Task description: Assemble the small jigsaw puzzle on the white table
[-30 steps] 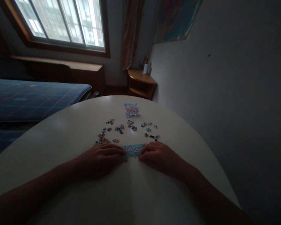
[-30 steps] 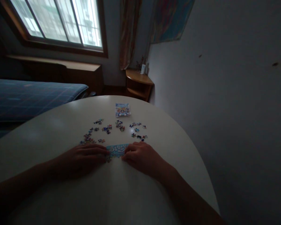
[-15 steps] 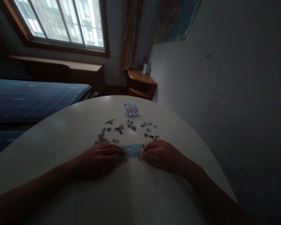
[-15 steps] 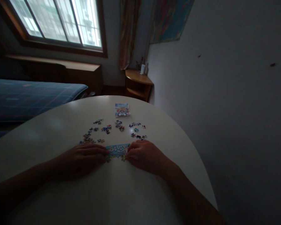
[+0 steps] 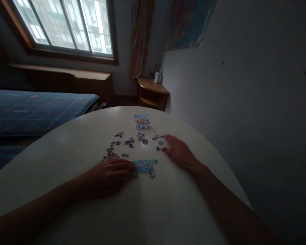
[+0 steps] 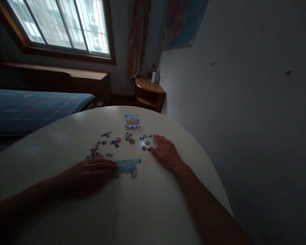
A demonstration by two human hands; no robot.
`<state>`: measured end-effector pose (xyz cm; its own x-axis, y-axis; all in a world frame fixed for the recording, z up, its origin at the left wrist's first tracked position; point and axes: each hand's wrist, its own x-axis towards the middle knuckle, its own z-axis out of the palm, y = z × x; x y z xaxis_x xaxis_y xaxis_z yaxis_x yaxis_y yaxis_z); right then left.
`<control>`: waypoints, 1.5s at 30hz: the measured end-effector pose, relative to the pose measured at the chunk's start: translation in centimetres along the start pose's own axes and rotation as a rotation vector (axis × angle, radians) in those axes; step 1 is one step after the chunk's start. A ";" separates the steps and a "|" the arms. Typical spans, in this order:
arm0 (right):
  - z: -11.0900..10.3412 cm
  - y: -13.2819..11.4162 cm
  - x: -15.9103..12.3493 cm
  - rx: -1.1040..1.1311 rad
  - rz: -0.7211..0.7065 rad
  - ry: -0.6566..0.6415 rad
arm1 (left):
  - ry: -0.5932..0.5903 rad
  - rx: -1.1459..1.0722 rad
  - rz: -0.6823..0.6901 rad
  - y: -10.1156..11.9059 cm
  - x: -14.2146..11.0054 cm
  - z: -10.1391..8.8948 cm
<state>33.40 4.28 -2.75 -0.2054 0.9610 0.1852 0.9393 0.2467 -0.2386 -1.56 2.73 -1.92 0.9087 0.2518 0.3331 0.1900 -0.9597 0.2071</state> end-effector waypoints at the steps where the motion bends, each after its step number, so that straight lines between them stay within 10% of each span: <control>1: 0.2 -0.2 0.2 -0.009 -0.010 -0.025 | 0.002 -0.011 -0.004 0.0 0.0 0.0; 27: -1.1 -2.3 -0.4 0.291 -0.368 -0.058 | 0.021 -0.006 -0.006 0.2 0.1 -0.2; 45: -2.4 0.5 -0.1 0.151 -0.233 -0.070 | 0.000 0.010 0.004 0.0 -0.2 0.0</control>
<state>34.51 4.04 -0.63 -0.4347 0.8810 0.1867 0.8140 0.4731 -0.3372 -1.70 2.68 -1.98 0.9095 0.2481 0.3336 0.1902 -0.9619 0.1966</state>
